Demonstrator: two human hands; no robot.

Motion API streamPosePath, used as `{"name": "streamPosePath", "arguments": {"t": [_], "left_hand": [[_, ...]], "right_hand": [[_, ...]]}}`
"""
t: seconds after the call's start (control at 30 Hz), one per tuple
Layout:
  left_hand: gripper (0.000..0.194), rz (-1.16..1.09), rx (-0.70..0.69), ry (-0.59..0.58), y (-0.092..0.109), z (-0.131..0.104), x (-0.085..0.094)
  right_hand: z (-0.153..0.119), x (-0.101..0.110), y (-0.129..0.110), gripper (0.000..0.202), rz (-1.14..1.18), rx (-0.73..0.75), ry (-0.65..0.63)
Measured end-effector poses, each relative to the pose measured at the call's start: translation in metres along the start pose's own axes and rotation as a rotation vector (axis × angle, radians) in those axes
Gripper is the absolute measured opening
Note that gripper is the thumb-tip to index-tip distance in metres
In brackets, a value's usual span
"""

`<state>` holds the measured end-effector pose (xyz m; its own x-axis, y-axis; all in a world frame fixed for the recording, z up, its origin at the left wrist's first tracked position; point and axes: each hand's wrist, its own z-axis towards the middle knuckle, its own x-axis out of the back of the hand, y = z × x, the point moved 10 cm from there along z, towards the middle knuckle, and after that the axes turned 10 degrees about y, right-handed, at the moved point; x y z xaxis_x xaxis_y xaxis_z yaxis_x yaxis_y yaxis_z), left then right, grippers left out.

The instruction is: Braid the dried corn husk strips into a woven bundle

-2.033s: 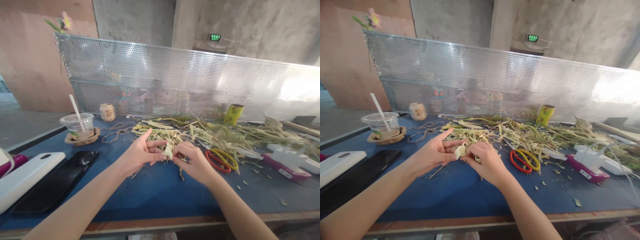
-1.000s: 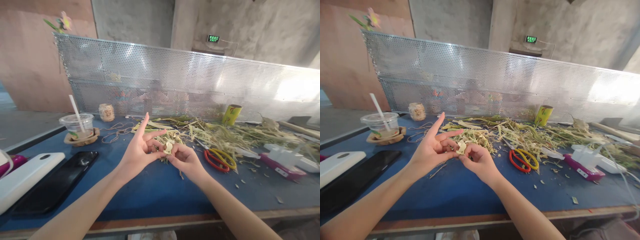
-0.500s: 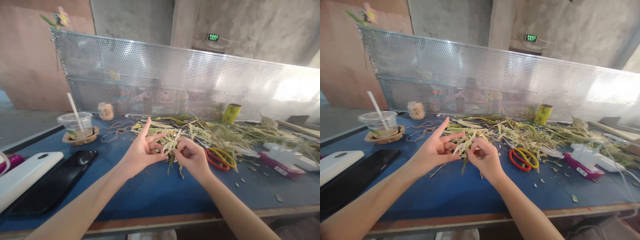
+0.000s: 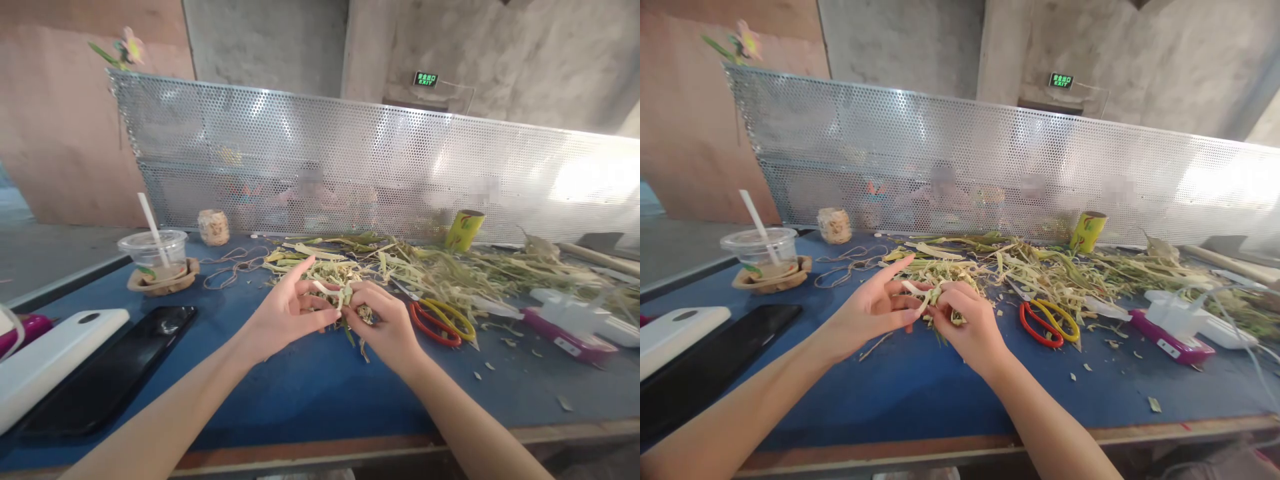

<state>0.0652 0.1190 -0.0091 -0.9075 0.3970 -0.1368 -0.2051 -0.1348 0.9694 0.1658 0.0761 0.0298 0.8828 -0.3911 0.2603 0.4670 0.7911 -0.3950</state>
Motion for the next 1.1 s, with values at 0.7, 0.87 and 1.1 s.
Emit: {"name": "streamPosePath", "arguments": {"t": [0.7, 0.87, 1.1], "left_hand": [[0.077, 0.243, -0.077, -0.016, 0.002, 0.003, 0.002], [0.070, 0.118, 0.055, -0.043, -0.006, 0.007, 0.000], [0.084, 0.154, -0.006, -0.004, 0.000, 0.009, 0.009]], "right_hand": [[-0.007, -0.019, -0.013, 0.009, -0.065, 0.152, -0.271], [-0.006, -0.015, -0.013, 0.013, -0.003, 0.139, -0.261], [-0.005, -0.014, -0.005, 0.015, 0.028, 0.078, -0.238]]}}
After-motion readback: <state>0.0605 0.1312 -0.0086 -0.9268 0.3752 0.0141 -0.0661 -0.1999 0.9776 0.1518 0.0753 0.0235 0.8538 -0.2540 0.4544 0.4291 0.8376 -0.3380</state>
